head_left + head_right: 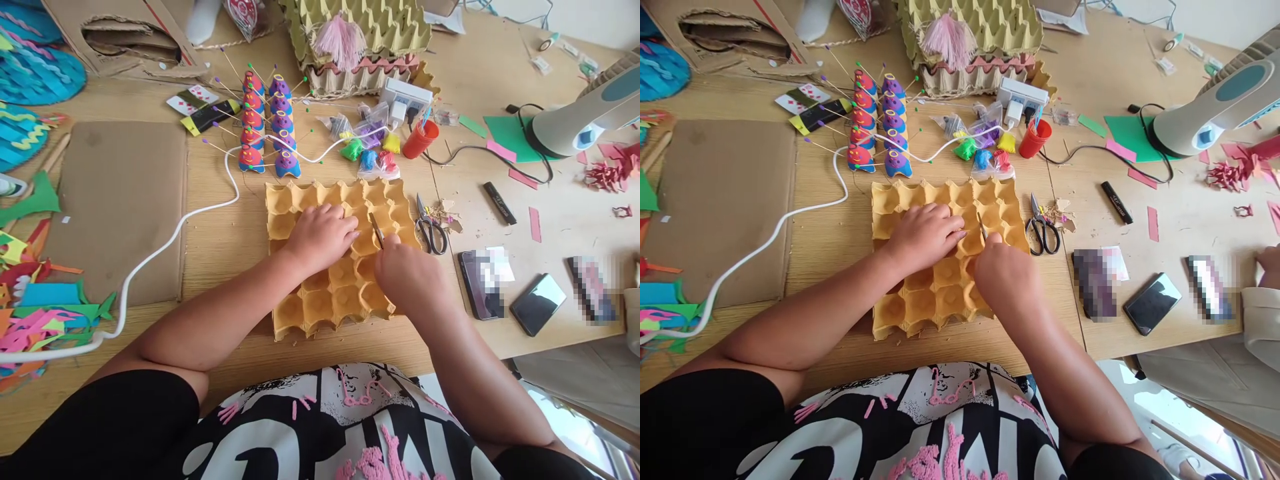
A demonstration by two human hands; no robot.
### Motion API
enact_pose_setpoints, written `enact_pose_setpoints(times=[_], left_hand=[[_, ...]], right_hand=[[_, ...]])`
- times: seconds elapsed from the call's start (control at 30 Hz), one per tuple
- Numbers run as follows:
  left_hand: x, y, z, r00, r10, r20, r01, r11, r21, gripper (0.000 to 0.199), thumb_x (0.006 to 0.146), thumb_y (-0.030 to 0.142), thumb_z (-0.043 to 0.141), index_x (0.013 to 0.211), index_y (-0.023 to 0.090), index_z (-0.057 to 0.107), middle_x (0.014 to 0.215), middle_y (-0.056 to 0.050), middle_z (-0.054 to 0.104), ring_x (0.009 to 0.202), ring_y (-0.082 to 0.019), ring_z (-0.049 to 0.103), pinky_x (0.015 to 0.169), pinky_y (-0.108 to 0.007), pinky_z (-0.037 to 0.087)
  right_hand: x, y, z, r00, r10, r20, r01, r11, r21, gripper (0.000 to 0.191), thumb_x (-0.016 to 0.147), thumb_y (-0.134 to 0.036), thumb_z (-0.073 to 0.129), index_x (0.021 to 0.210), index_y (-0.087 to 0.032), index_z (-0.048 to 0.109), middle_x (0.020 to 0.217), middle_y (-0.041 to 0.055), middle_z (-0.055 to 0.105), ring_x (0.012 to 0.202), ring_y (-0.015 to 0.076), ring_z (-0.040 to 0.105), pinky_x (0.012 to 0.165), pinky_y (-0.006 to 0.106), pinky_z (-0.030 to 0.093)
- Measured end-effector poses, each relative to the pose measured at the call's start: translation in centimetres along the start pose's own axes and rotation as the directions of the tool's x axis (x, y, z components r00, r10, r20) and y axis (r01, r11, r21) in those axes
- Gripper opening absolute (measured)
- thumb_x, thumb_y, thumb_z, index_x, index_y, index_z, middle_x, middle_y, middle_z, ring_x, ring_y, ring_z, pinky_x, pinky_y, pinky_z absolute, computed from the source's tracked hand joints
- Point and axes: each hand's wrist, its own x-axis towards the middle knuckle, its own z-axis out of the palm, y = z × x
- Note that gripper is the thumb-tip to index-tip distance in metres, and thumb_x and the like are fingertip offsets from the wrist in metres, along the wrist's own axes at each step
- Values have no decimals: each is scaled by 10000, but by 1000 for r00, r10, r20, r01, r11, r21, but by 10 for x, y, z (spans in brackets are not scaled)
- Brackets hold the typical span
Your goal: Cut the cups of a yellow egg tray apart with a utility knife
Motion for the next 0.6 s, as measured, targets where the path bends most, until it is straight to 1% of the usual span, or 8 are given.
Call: enact_pose_setpoints(times=[0.1, 0.2, 0.27, 0.37, 0.4, 0.47, 0.53, 0.6], left_hand=[[-1, 0, 1, 1000, 4, -18, -4, 1000, -8, 235, 1068, 398, 573, 1041, 239, 743, 1041, -92, 717, 1065, -302, 661, 823, -403, 450], [-1, 0, 1, 1000, 9, -22, -9, 1000, -30, 233, 1070, 385, 566, 1048, 237, 745, 1052, -98, 719, 1061, -307, 659, 825, -416, 452], [-1, 0, 1, 1000, 5, -13, -5, 999, -38, 231, 1070, 385, 569, 1056, 238, 746, 1064, -101, 720, 1075, -310, 656, 841, -421, 453], [0, 0, 0, 1000, 0, 8, 0, 1000, -32, 234, 1071, 394, 567, 1069, 243, 745, 1077, -101, 718, 1101, -312, 649, 869, -423, 453], [0, 0, -1, 1000, 0, 15, 0, 1000, -28, 237, 1071, 399, 566, 1073, 244, 745, 1080, -102, 717, 1104, -312, 648, 875, -423, 454], [0, 0, -1, 1000, 1, 24, 0, 1000, -18, 243, 1072, 407, 564, 1074, 244, 745, 1082, -104, 715, 1101, -312, 648, 878, -422, 455], [0, 0, -2, 1000, 0, 24, 0, 1000, -7, 244, 1071, 408, 565, 1067, 242, 744, 1081, -104, 714, 1095, -311, 650, 871, -416, 456], [0, 0, -1, 1000, 1, 15, -1, 1000, -2, 240, 1071, 403, 568, 1057, 240, 742, 1072, -99, 715, 1086, -305, 652, 857, -405, 454]], right_hand=[[-13, 2, -2, 997, -15, 81, 18, 999, -41, 349, 1025, -121, 341, 1104, -116, 681, 910, 141, 745, 787, 224, 781, 514, 281, 379], [-24, 4, -2, 996, 2, 92, 2, 999, -37, 373, 1062, -161, 308, 1118, -123, 675, 795, 102, 718, 729, 227, 768, 512, 289, 367], [-24, 3, -3, 994, 22, 111, -19, 999, -27, 367, 1067, -171, 311, 1141, -121, 667, 765, 91, 709, 728, 231, 767, 519, 287, 374], [-12, 1, -6, 992, -1, 128, 8, 999, -51, 360, 1026, -104, 335, 1182, -98, 660, 889, 137, 740, 801, 238, 781, 534, 281, 390], [-7, 0, -7, 993, -26, 112, 32, 998, -58, 374, 1010, -80, 332, 1186, -94, 662, 956, 156, 746, 829, 239, 784, 541, 281, 396], [0, 0, -9, 996, -29, 88, 33, 999, -39, 389, 1014, -85, 319, 1184, -97, 668, 1016, 173, 745, 846, 237, 785, 543, 277, 400], [1, 0, -9, 997, -23, 77, 24, 1000, -17, 386, 1016, -90, 326, 1197, -98, 668, 1032, 177, 748, 841, 232, 783, 537, 272, 394], [-5, 1, -8, 997, -41, 71, 42, 999, -12, 376, 1000, -68, 354, 1213, -86, 663, 1013, 175, 754, 820, 225, 781, 528, 268, 380]])
